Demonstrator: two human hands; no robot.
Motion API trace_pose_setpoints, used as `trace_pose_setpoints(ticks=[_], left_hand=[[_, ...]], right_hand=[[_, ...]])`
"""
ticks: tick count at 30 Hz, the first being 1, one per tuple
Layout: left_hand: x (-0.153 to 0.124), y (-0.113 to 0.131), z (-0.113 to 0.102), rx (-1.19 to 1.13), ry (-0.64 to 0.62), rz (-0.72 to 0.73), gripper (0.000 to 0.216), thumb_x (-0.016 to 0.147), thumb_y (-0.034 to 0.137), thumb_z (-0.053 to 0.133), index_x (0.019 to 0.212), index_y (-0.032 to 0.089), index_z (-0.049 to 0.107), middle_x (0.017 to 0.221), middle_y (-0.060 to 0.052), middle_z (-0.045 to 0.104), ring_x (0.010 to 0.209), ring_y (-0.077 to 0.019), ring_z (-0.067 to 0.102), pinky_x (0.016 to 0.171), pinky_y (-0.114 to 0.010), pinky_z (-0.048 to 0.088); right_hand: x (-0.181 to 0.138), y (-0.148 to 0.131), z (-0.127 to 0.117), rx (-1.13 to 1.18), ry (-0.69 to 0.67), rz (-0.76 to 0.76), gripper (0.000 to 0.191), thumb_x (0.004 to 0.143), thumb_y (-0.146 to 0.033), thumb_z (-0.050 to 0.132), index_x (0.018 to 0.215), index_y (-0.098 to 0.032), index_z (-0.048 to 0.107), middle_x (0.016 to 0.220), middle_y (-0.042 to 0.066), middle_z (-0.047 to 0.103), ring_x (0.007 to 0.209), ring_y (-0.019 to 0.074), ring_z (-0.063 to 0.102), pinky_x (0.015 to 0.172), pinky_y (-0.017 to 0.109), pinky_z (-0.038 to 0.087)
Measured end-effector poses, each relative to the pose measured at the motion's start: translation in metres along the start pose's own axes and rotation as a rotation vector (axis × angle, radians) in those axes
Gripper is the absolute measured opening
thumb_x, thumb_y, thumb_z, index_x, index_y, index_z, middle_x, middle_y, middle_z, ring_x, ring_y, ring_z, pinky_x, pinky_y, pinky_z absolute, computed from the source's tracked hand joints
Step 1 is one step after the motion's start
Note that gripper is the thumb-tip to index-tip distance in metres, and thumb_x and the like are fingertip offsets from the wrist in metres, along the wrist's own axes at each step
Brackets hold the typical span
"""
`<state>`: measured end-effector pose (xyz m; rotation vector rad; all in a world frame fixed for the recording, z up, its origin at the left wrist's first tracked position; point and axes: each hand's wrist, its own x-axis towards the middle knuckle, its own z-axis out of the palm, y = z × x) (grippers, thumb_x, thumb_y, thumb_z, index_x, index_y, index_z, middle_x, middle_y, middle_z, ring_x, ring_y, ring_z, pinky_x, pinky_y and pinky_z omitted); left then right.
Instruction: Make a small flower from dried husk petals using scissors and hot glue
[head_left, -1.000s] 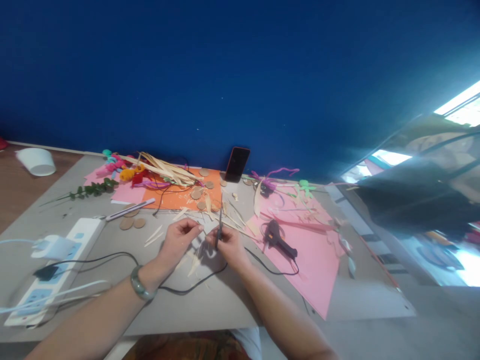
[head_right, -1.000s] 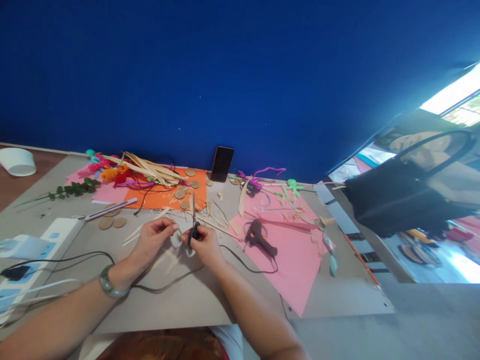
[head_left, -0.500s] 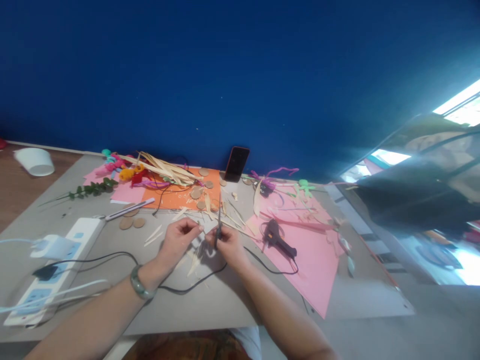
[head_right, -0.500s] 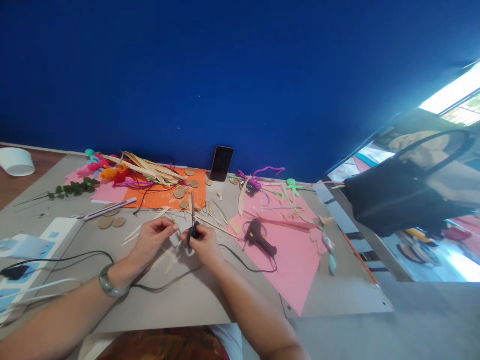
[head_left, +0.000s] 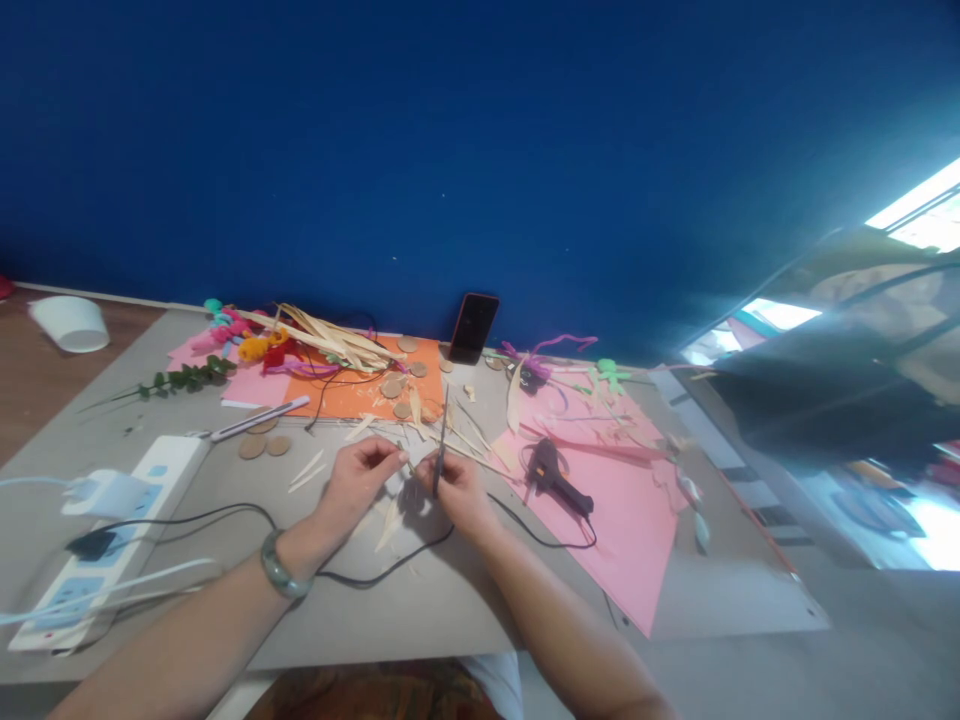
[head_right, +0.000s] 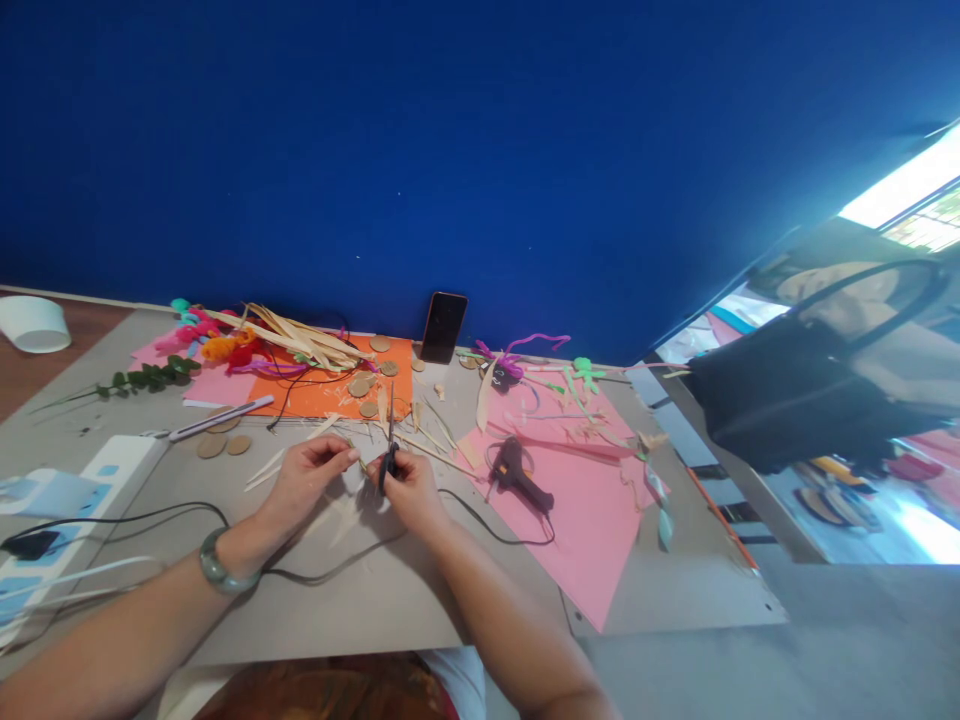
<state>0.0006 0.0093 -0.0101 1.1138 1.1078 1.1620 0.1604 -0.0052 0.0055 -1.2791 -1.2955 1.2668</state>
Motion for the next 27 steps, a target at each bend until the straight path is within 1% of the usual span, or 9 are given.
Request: trace_pose_setpoints(ticks=[4,9,11,14,17,19,22,27], left_hand=[[-0.0002,0.0009,0.0005,0.005,-0.013,0.004,0.023,0.070,0.036,0.072,0.064,0.016,0.064,0.059,0.002,0.055,0.055,-0.0103,0.046,0.053,-0.022,0.038],[-0.0013,0.0031,0.0013,0.001,-0.029,0.008,0.023,0.072,0.036,0.071,0.066,0.015,0.064,0.060,0.002,0.055,0.057,-0.0099,0.047,0.055,-0.022,0.038],[-0.0011,0.0023,0.0013,-0.002,-0.030,-0.013,0.023,0.071,0.036,0.072,0.069,0.015,0.065,0.061,0.002,0.057,0.057,-0.0099,0.048,0.056,-0.022,0.038],[-0.0006,-0.0006,0.0015,-0.009,-0.066,-0.071,0.024,0.067,0.036,0.076,0.073,0.014,0.065,0.064,0.000,0.061,0.058,-0.0106,0.051,0.055,-0.022,0.040],[-0.0004,-0.0033,0.0023,0.013,-0.107,-0.100,0.024,0.065,0.035,0.076,0.069,0.014,0.065,0.061,0.000,0.061,0.055,-0.0106,0.051,0.052,-0.022,0.038],[-0.0006,-0.0041,0.0030,0.029,-0.105,-0.093,0.022,0.067,0.034,0.074,0.067,0.014,0.065,0.058,0.000,0.060,0.053,-0.0104,0.050,0.051,-0.022,0.038],[-0.0006,-0.0035,0.0039,0.028,-0.104,-0.061,0.018,0.069,0.031,0.070,0.067,0.014,0.065,0.060,0.000,0.060,0.055,-0.0112,0.051,0.053,-0.022,0.039],[0.0001,-0.0022,0.0042,0.028,-0.130,-0.019,0.017,0.071,0.030,0.068,0.067,0.014,0.065,0.063,-0.001,0.061,0.060,-0.0113,0.051,0.059,-0.023,0.040]], right_hand=[[-0.0008,-0.0020,-0.0010,0.003,-0.032,-0.002,0.019,0.070,-0.030,0.065,0.059,-0.016,0.059,0.058,-0.001,0.054,0.055,0.0112,0.047,0.057,0.025,0.040],[-0.0009,-0.0009,-0.0011,-0.017,-0.038,-0.029,0.017,0.070,-0.028,0.065,0.059,-0.016,0.059,0.059,-0.001,0.054,0.056,0.0115,0.047,0.057,0.025,0.040],[-0.0006,0.0004,-0.0013,-0.030,-0.023,-0.040,0.015,0.071,-0.027,0.064,0.060,-0.016,0.059,0.059,-0.001,0.055,0.056,0.0115,0.048,0.057,0.025,0.041],[-0.0001,0.0024,-0.0018,-0.063,0.030,-0.086,0.016,0.071,-0.027,0.063,0.061,-0.016,0.059,0.060,-0.001,0.054,0.058,0.0117,0.048,0.057,0.024,0.040],[-0.0001,0.0040,-0.0021,-0.111,0.066,-0.151,0.013,0.071,-0.025,0.063,0.062,-0.016,0.060,0.061,-0.001,0.054,0.060,0.0117,0.048,0.058,0.024,0.040],[-0.0004,0.0048,-0.0020,-0.150,0.089,-0.183,0.012,0.071,-0.023,0.063,0.062,-0.016,0.061,0.062,-0.001,0.054,0.060,0.0115,0.047,0.057,0.024,0.039],[-0.0011,0.0050,-0.0015,-0.190,0.116,-0.204,0.012,0.070,-0.022,0.062,0.060,-0.016,0.060,0.061,-0.001,0.052,0.059,0.0112,0.046,0.056,0.024,0.037],[-0.0017,0.0017,-0.0012,-0.163,0.117,-0.161,0.013,0.072,-0.024,0.061,0.061,-0.016,0.060,0.060,-0.001,0.053,0.058,0.0111,0.046,0.056,0.023,0.039]])
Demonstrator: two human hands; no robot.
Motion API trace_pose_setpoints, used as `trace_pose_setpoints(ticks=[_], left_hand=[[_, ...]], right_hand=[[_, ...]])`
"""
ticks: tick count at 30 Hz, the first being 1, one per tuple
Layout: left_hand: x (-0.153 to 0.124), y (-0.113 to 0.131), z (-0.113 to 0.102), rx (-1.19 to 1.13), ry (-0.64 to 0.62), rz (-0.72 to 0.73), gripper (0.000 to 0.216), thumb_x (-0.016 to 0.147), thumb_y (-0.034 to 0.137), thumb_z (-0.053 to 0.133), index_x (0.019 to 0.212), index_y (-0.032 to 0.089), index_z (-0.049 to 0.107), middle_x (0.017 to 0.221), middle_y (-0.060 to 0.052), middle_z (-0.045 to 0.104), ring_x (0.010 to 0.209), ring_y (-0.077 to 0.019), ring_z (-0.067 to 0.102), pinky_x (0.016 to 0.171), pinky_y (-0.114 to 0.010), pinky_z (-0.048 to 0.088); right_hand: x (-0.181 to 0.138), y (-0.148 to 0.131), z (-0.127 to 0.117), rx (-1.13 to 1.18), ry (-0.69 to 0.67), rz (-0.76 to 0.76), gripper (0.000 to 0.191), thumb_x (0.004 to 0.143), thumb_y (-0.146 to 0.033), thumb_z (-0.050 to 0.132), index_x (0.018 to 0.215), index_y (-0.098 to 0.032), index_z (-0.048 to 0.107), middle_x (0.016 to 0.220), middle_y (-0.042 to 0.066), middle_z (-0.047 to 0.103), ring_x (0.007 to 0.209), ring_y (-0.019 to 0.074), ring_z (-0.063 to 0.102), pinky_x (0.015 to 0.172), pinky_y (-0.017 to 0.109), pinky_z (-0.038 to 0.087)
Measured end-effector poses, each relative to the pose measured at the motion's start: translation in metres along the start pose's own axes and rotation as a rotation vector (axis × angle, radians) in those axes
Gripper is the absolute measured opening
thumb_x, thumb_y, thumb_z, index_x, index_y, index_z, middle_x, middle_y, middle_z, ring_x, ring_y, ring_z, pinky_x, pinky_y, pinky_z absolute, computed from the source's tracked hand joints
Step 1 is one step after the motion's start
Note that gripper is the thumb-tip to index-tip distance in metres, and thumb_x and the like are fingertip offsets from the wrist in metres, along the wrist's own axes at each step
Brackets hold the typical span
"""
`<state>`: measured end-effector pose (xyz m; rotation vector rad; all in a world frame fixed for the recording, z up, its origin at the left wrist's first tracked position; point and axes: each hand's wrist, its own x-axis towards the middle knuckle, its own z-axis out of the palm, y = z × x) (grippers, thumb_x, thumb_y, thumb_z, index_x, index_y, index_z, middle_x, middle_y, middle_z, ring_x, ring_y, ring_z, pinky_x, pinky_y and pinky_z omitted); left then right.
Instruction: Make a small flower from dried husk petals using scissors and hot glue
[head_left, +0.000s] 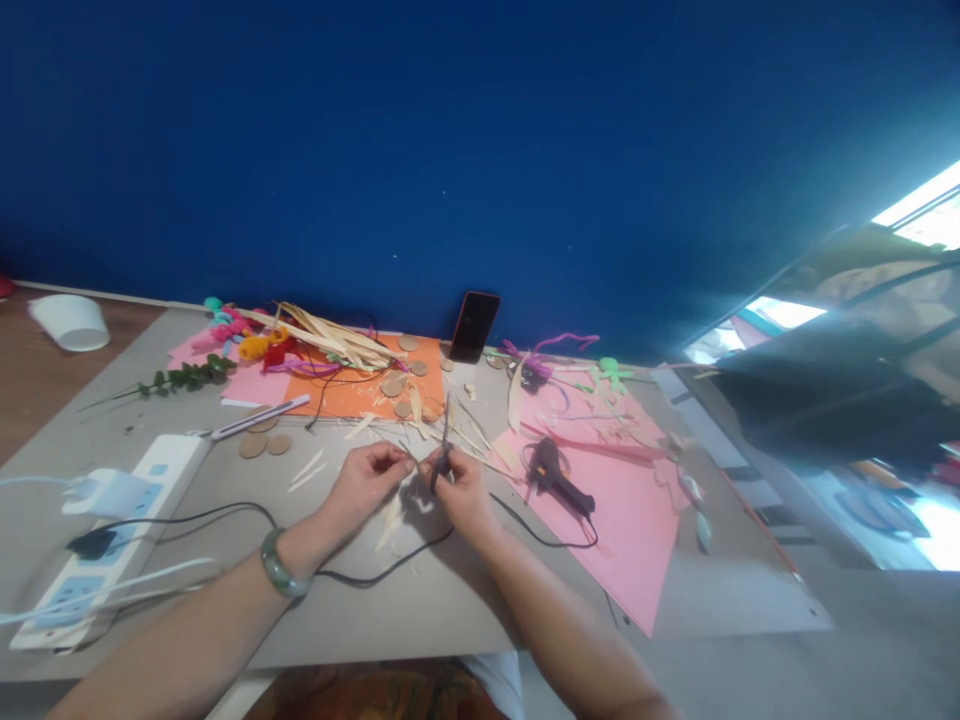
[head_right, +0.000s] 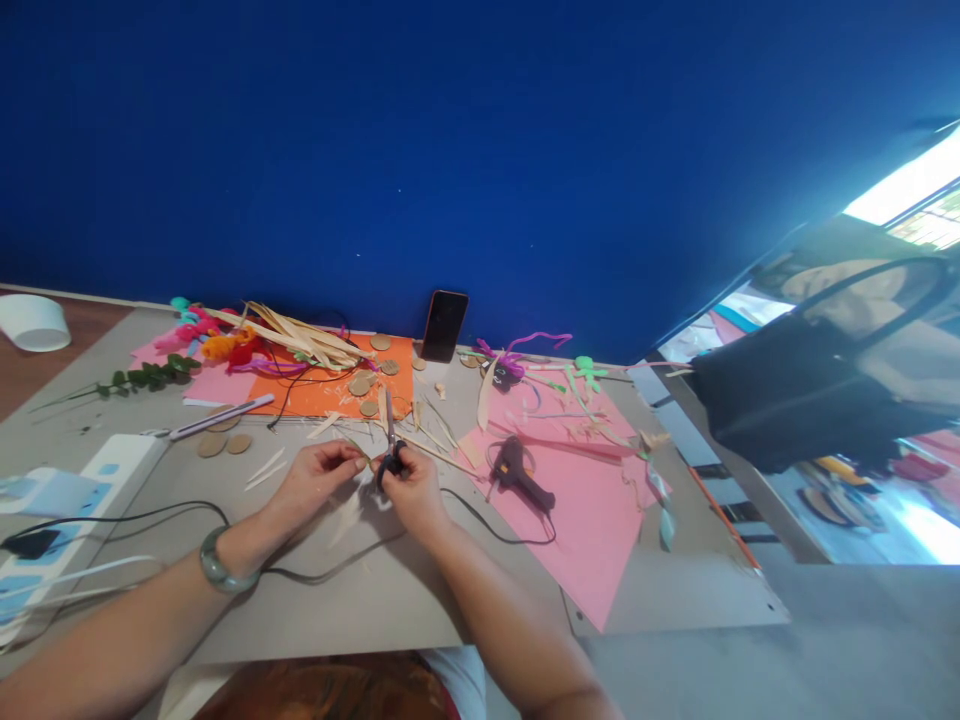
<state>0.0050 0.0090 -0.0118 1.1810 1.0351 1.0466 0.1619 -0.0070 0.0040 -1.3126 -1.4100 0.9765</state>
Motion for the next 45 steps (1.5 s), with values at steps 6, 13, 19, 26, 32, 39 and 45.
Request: trace_pose_setpoints(ticks=[6,13,19,26,32,39,45], left_hand=[[-0.0006,0.0014,-0.0004,0.013,-0.005,-0.004,0.015,0.072,0.027,0.066,0.068,0.014,0.064,0.062,0.000,0.059,0.058,-0.0110,0.050,0.058,-0.022,0.039],[-0.0024,0.0050,-0.0001,0.033,0.007,-0.028,0.014,0.070,0.026,0.066,0.065,0.013,0.064,0.060,0.000,0.058,0.057,-0.0106,0.048,0.056,-0.022,0.038],[-0.0017,0.0036,-0.0004,-0.022,0.003,-0.098,0.018,0.068,0.030,0.069,0.067,0.013,0.065,0.058,0.001,0.058,0.052,-0.0093,0.046,0.051,-0.021,0.035],[-0.0011,0.0000,-0.0027,0.045,0.000,-0.014,0.016,0.069,0.029,0.069,0.067,0.014,0.064,0.061,-0.001,0.061,0.058,-0.0114,0.052,0.056,-0.023,0.040],[-0.0022,0.0050,-0.0021,0.077,-0.002,0.009,0.014,0.072,0.026,0.064,0.065,0.014,0.064,0.061,-0.001,0.062,0.059,-0.0122,0.052,0.058,-0.024,0.041],[-0.0023,0.0056,-0.0015,0.037,0.011,-0.024,0.016,0.073,0.028,0.063,0.065,0.014,0.062,0.056,0.002,0.056,0.053,-0.0103,0.048,0.054,-0.022,0.037],[-0.0016,0.0058,-0.0016,0.014,0.094,-0.011,0.009,0.066,0.023,0.067,0.069,0.014,0.065,0.064,0.000,0.063,0.059,-0.0122,0.054,0.059,-0.023,0.042]], right_hand=[[0.0014,-0.0033,0.0006,0.072,0.000,0.067,0.015,0.071,-0.026,0.062,0.060,-0.016,0.058,0.058,-0.001,0.053,0.057,0.0112,0.047,0.056,0.023,0.041],[0.0008,0.0004,0.0023,0.184,-0.033,0.147,0.013,0.068,-0.026,0.063,0.060,-0.017,0.060,0.057,-0.001,0.054,0.056,0.0119,0.047,0.056,0.025,0.042],[0.0016,0.0021,0.0023,0.230,-0.056,0.191,0.011,0.067,-0.025,0.064,0.059,-0.017,0.060,0.057,-0.002,0.053,0.054,0.0114,0.046,0.056,0.025,0.040],[0.0007,0.0028,0.0036,0.077,-0.019,0.093,0.015,0.068,-0.025,0.063,0.057,-0.017,0.057,0.057,-0.002,0.052,0.057,0.0120,0.046,0.056,0.025,0.039],[-0.0002,0.0014,0.0039,0.090,0.006,0.083,0.013,0.069,-0.025,0.061,0.059,-0.017,0.057,0.058,-0.002,0.053,0.057,0.0118,0.047,0.056,0.024,0.041],[-0.0001,-0.0017,0.0032,0.099,-0.014,0.085,0.013,0.069,-0.024,0.061,0.059,-0.018,0.057,0.059,0.000,0.054,0.058,0.0131,0.048,0.057,0.026,0.042],[-0.0003,-0.0028,0.0032,0.073,-0.030,0.072,0.013,0.068,-0.024,0.060,0.058,-0.018,0.056,0.057,-0.001,0.054,0.057,0.0127,0.048,0.056,0.025,0.041]])
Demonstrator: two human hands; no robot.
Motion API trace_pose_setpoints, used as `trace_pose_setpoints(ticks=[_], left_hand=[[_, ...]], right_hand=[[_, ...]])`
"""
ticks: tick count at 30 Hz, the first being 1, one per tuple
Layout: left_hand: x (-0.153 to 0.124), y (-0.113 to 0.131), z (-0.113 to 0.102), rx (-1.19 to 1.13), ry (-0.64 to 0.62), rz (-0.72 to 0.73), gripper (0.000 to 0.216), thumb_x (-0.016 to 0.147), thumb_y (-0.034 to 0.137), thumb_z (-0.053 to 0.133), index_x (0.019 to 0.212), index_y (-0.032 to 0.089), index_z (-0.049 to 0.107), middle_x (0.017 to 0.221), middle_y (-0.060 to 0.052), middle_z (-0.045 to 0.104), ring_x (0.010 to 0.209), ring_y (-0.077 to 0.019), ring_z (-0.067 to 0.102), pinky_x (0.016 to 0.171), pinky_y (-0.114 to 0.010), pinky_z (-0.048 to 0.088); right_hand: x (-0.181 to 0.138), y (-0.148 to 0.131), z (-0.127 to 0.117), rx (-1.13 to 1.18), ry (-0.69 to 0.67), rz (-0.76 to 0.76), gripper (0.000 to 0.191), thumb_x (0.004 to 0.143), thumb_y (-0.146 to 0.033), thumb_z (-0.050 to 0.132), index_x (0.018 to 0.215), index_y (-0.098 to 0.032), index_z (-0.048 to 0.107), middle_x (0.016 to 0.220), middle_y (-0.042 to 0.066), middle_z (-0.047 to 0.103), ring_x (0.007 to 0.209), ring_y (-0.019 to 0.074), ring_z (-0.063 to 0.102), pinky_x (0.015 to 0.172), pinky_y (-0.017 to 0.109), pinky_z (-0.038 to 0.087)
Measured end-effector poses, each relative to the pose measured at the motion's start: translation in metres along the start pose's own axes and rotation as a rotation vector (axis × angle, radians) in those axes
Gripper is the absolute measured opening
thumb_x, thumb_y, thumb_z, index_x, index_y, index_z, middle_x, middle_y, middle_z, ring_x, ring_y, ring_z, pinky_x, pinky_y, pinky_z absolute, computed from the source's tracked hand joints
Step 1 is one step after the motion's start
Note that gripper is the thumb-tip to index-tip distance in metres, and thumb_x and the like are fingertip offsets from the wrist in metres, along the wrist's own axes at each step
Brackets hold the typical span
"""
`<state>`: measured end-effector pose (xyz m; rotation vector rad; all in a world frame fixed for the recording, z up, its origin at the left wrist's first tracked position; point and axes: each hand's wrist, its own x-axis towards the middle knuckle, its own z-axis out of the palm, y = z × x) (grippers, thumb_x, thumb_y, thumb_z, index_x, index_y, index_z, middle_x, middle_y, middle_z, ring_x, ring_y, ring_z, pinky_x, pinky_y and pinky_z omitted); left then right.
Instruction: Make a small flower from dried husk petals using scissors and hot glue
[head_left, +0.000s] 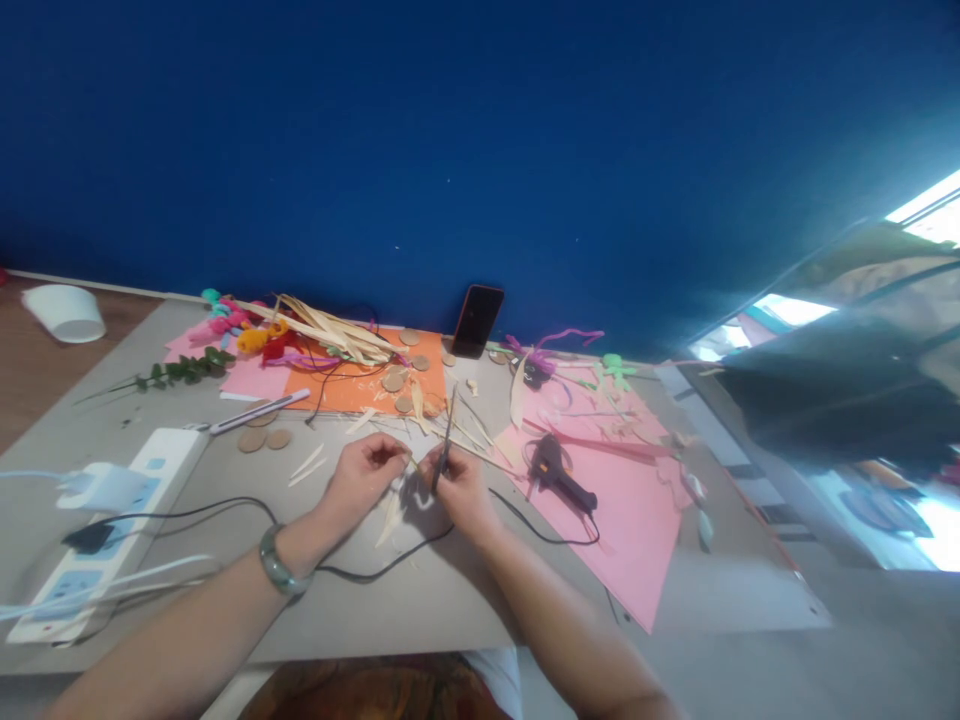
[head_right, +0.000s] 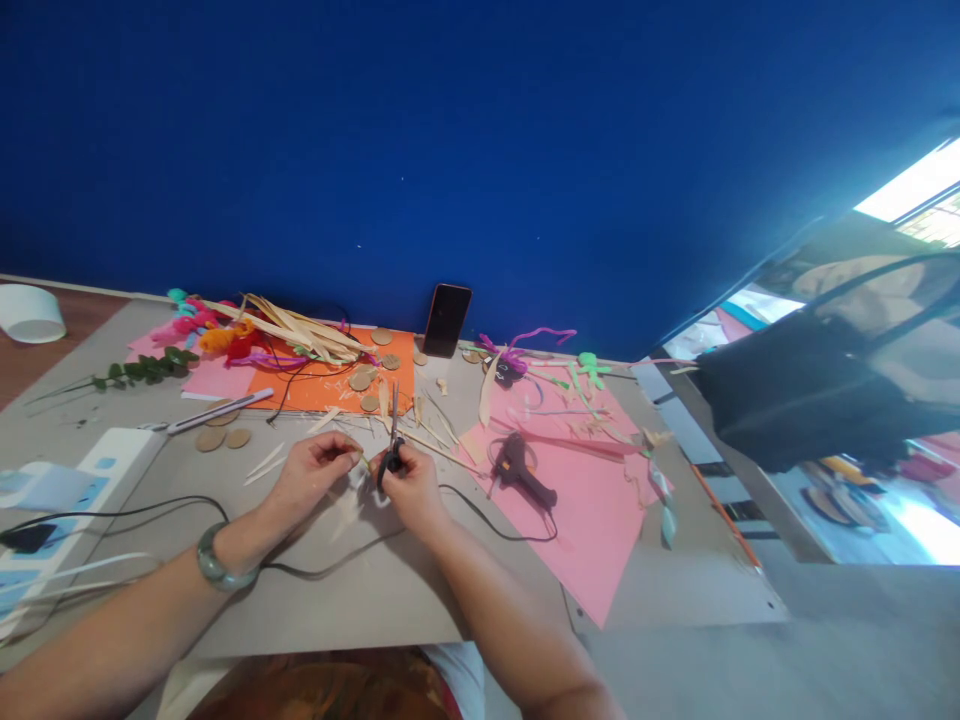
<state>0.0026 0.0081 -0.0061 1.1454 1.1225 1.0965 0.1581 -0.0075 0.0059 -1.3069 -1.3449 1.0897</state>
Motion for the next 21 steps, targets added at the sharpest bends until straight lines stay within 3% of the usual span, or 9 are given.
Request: trace_pose_setpoints(ticks=[13,21], left_hand=[[-0.0019,0.0043,0.0010,-0.040,0.032,-0.036,0.015,0.071,0.027,0.061,0.062,0.016,0.058,0.051,0.005,0.051,0.048,-0.0091,0.045,0.048,-0.021,0.035],[0.0004,0.0017,-0.0015,-0.014,0.044,-0.038,0.017,0.074,0.026,0.056,0.061,0.016,0.060,0.053,0.003,0.052,0.047,-0.0086,0.044,0.046,-0.021,0.033]], right_hand=[[-0.0003,0.0020,0.0000,0.007,-0.012,0.001,0.012,0.068,-0.022,0.061,0.058,-0.018,0.056,0.060,-0.001,0.053,0.059,0.0126,0.048,0.059,0.026,0.042],[-0.0008,0.0029,0.0001,-0.008,-0.026,-0.012,0.012,0.068,-0.022,0.061,0.057,-0.018,0.056,0.060,0.000,0.054,0.060,0.0128,0.048,0.059,0.026,0.042]])
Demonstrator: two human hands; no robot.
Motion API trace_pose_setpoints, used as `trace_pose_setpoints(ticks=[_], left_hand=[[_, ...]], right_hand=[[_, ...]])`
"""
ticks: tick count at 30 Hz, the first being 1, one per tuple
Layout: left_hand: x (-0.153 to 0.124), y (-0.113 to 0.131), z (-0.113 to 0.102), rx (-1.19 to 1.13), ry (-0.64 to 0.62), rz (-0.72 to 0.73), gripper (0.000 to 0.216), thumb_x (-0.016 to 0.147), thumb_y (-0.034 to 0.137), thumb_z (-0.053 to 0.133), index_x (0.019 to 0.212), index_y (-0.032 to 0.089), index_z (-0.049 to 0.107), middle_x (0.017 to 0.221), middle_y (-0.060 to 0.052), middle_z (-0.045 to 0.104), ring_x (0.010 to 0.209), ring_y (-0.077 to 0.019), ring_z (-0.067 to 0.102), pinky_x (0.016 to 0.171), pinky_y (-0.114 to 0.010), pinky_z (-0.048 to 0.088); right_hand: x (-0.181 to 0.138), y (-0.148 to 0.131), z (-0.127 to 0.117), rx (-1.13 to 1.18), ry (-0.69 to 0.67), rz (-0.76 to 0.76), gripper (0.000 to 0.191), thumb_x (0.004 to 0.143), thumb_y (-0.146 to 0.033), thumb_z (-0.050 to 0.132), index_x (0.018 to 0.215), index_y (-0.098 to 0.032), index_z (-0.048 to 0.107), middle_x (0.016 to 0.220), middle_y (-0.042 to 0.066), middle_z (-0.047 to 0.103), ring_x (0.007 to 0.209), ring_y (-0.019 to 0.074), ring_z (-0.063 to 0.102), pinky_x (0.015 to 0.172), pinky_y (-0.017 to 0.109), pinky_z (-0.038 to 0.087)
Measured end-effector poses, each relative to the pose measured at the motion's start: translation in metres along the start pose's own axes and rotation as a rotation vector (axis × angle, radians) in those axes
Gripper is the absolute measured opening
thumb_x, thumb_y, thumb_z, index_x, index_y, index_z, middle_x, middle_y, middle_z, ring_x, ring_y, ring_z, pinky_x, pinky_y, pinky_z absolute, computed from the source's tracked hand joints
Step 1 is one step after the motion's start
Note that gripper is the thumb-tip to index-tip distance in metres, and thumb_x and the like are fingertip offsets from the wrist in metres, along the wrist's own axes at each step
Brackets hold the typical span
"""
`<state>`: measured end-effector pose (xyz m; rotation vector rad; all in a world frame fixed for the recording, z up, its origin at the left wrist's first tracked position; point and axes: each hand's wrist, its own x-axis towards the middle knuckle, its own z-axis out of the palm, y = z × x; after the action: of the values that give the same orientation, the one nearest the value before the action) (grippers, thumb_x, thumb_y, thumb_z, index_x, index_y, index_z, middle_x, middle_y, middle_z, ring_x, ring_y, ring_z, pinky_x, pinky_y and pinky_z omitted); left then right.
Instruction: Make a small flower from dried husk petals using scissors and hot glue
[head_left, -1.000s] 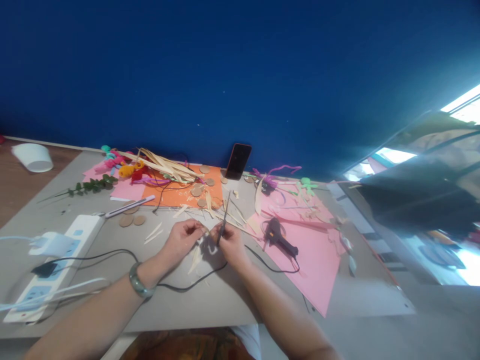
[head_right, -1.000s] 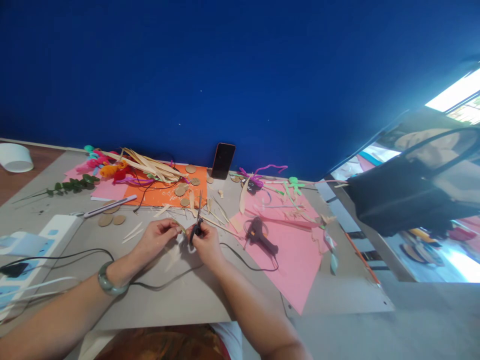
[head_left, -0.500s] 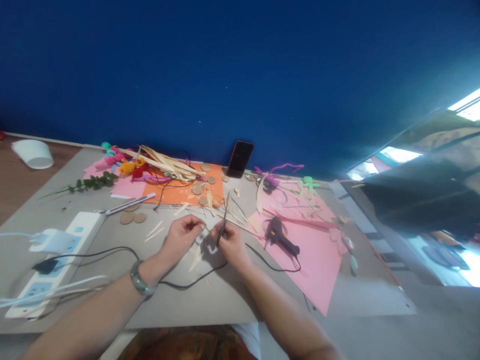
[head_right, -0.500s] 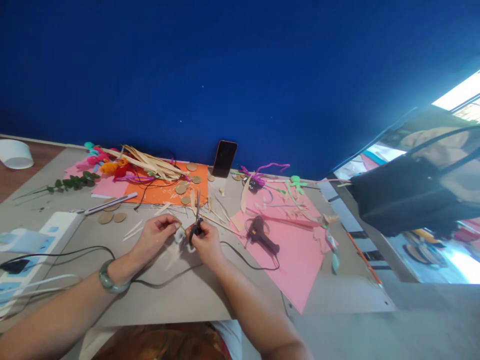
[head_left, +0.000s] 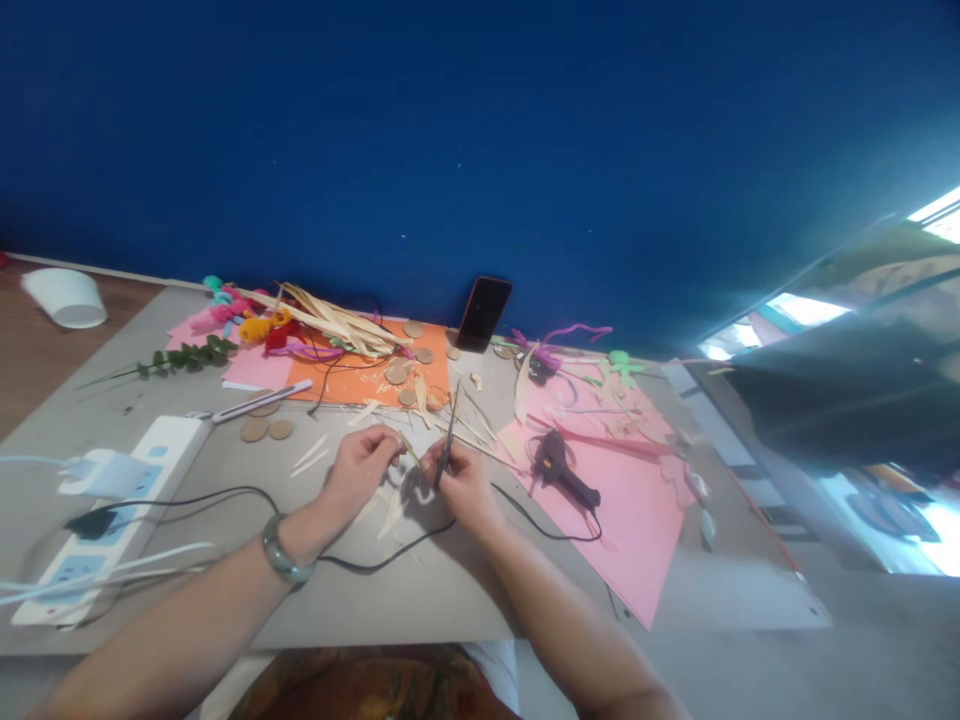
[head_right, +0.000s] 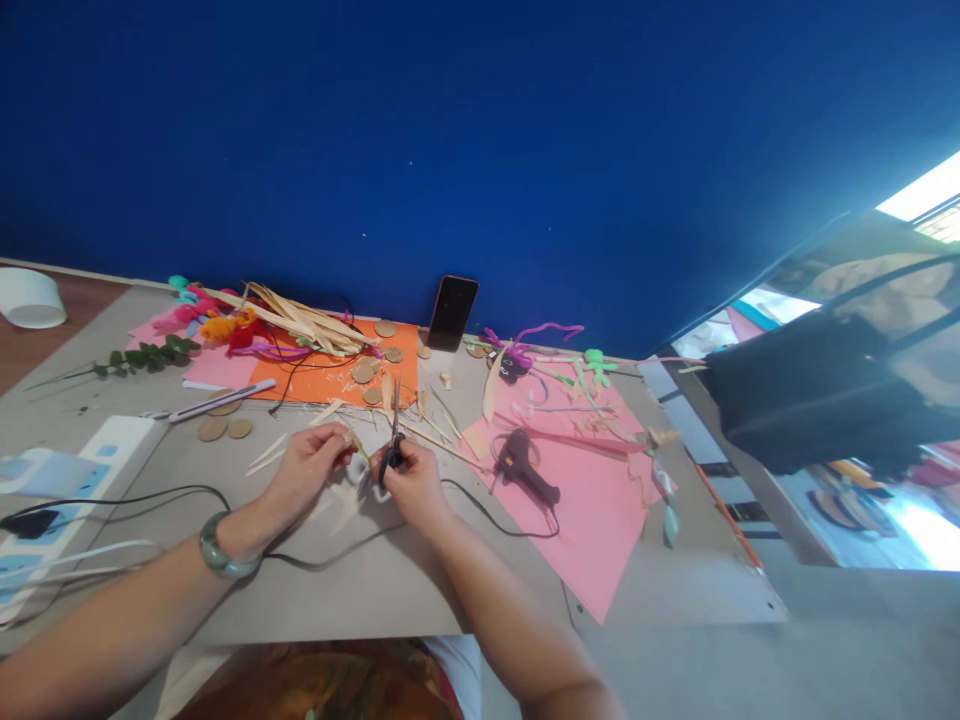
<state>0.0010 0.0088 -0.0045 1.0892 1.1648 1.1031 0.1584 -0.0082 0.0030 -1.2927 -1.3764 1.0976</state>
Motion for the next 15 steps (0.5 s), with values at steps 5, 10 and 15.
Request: trace_pose_setpoints(ticks=[5,10,15], left_hand=[[0.0034,0.0021,-0.0016,-0.019,0.013,-0.070,0.020,0.074,0.033,0.059,0.066,0.015,0.062,0.051,0.003,0.052,0.042,-0.0074,0.040,0.041,-0.020,0.029],[0.0019,0.0015,-0.0004,-0.042,-0.010,-0.066,0.021,0.074,0.035,0.062,0.070,0.015,0.062,0.053,0.003,0.052,0.043,-0.0074,0.041,0.042,-0.019,0.030],[0.0015,0.0002,-0.0012,-0.020,0.006,-0.012,0.023,0.073,0.037,0.066,0.065,0.016,0.060,0.051,0.004,0.049,0.046,-0.0079,0.041,0.044,-0.020,0.031]], right_hand=[[0.0010,0.0006,0.0006,0.039,0.023,0.034,0.012,0.067,-0.023,0.062,0.057,-0.017,0.057,0.060,0.000,0.054,0.059,0.0121,0.048,0.058,0.025,0.042],[0.0023,0.0010,0.0014,0.121,0.100,0.145,0.022,0.068,-0.034,0.067,0.060,-0.017,0.058,0.055,-0.002,0.050,0.052,0.0106,0.043,0.050,0.024,0.039],[0.0011,0.0000,0.0011,0.097,0.048,0.136,0.026,0.071,-0.037,0.067,0.059,-0.016,0.060,0.055,-0.001,0.051,0.053,0.0110,0.044,0.050,0.024,0.040]])
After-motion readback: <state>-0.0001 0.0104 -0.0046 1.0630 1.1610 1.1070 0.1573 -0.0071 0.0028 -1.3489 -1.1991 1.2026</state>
